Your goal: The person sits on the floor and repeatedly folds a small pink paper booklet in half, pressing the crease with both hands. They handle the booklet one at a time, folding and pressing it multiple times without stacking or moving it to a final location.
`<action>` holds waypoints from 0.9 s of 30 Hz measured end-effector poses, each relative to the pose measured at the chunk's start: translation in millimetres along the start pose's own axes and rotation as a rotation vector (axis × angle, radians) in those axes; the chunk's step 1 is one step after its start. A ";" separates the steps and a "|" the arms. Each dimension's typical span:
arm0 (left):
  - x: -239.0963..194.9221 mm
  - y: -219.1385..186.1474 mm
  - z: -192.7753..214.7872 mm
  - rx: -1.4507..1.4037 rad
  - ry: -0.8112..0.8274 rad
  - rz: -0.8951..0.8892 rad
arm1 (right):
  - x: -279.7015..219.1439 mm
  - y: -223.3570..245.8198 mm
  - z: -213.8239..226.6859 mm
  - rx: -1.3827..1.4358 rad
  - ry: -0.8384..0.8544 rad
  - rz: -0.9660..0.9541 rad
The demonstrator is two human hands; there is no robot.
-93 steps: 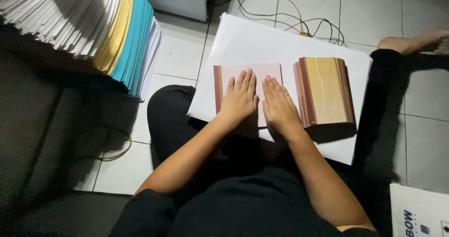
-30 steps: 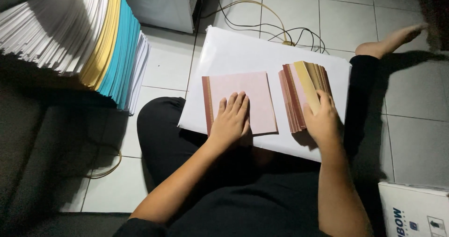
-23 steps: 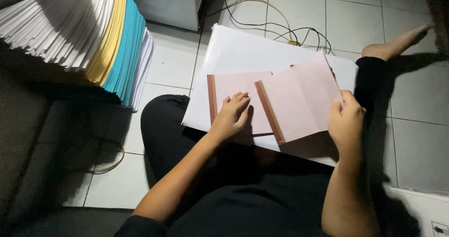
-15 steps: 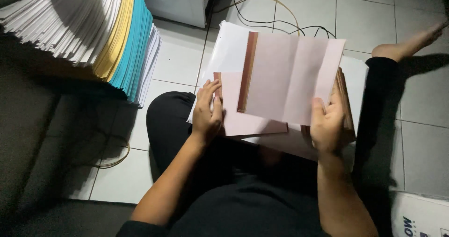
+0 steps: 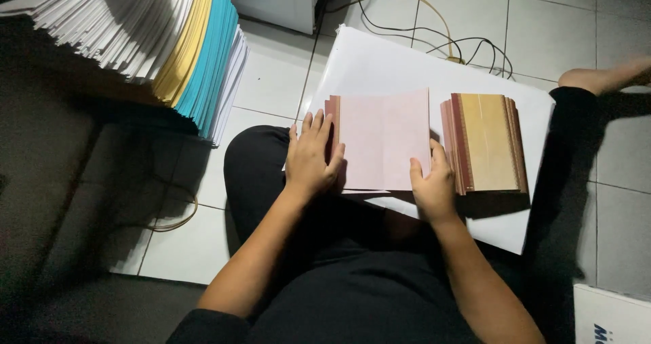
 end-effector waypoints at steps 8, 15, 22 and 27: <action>-0.9 0.3 -0.8 0.045 -0.050 -0.005 | 1.6 5.0 0.4 0.017 0.037 -0.013; -0.6 2.5 -5.4 0.024 -0.039 0.001 | 0.9 -0.8 -0.5 0.007 0.053 -0.031; 0.4 1.5 -1.1 0.000 -0.039 0.007 | 1.4 -8.0 -1.5 -0.002 0.062 -0.050; -0.1 2.3 -5.3 0.019 -0.044 0.000 | 2.0 -12.4 -2.0 -0.040 0.056 -0.043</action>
Point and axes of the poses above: each hand's wrist, its own x-axis towards the middle knuckle, its own z-axis out of the back of the hand, y = z × x, the point moved 6 cm from there along x, towards the middle knuckle, and after that the axes turned 14 degrees about x, right-handed, at the moved point
